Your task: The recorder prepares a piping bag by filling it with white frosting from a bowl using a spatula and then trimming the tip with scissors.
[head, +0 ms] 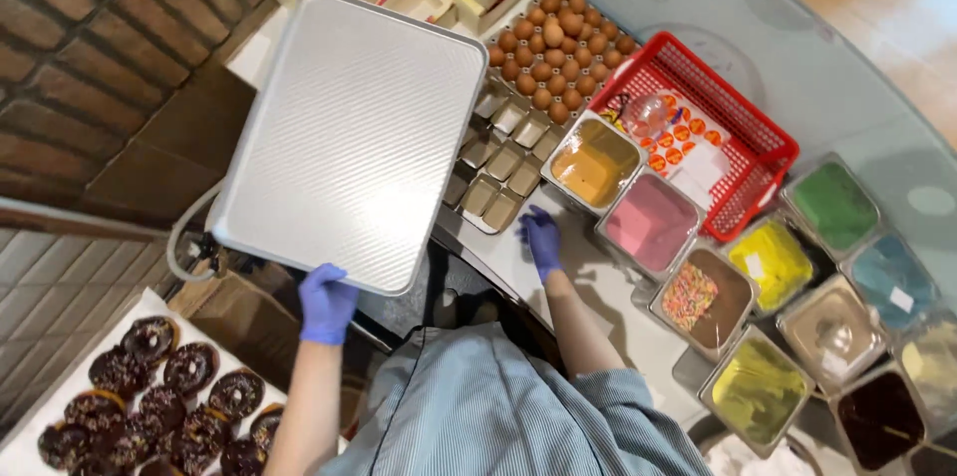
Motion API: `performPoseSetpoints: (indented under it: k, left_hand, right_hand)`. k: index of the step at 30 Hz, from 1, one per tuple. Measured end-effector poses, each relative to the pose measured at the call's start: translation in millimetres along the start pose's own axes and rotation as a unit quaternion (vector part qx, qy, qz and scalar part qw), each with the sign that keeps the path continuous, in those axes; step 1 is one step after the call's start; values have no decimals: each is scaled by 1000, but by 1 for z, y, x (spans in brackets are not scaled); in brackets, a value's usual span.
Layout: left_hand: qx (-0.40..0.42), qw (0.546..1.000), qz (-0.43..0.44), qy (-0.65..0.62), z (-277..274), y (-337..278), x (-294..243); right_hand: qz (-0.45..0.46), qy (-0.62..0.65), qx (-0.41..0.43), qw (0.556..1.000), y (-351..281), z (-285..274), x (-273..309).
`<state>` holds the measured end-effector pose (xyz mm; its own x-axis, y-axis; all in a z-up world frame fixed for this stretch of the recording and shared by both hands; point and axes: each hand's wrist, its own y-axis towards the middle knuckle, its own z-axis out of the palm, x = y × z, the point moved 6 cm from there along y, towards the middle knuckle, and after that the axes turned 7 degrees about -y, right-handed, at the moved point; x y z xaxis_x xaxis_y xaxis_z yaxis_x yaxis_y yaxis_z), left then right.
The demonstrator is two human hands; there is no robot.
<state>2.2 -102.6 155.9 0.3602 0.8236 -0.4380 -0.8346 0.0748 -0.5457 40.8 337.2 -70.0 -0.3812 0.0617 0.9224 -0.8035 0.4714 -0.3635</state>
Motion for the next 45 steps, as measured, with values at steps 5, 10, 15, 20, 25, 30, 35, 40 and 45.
performPoseSetpoints:
  k: [5, 10, 15, 20, 25, 30, 35, 40, 45]
  left_hand:
    - [90, 992, 77, -51, -127, 10, -38]
    - [-72, 988, 136, -29, -70, -68, -80]
    - [-15, 978, 192, -82, -81, -98, -93]
    - [-18, 970, 231, -71, -68, -124, -102]
    - [-15, 968, 240, -78, -82, -130, -104]
    - [2, 967, 238, -91, -81, -131, -107]
    - [2, 966, 241, -96, -92, -131, -110]
    - [-4, 964, 248, -91, -99, -134, -113]
    - [-9, 965, 242, -99, -101, -140, -119]
  right_hand:
    - [73, 34, -27, 996, 14, 21, 5]
    - [37, -5, -102, 994, 2, 32, 23]
    - [61, -42, -156, 985, -21, 42, 41]
    - [43, -56, -154, 986, -48, 49, 36]
    - [64, -16, -167, 984, -83, 62, 27]
    - [108, 39, -151, 982, -104, 72, 28]
    - [112, 37, -98, 988, -82, 66, 1]
    - [104, 140, 85, 981, -59, 70, -22]
    - [132, 261, 211, 933, -69, 96, 7]
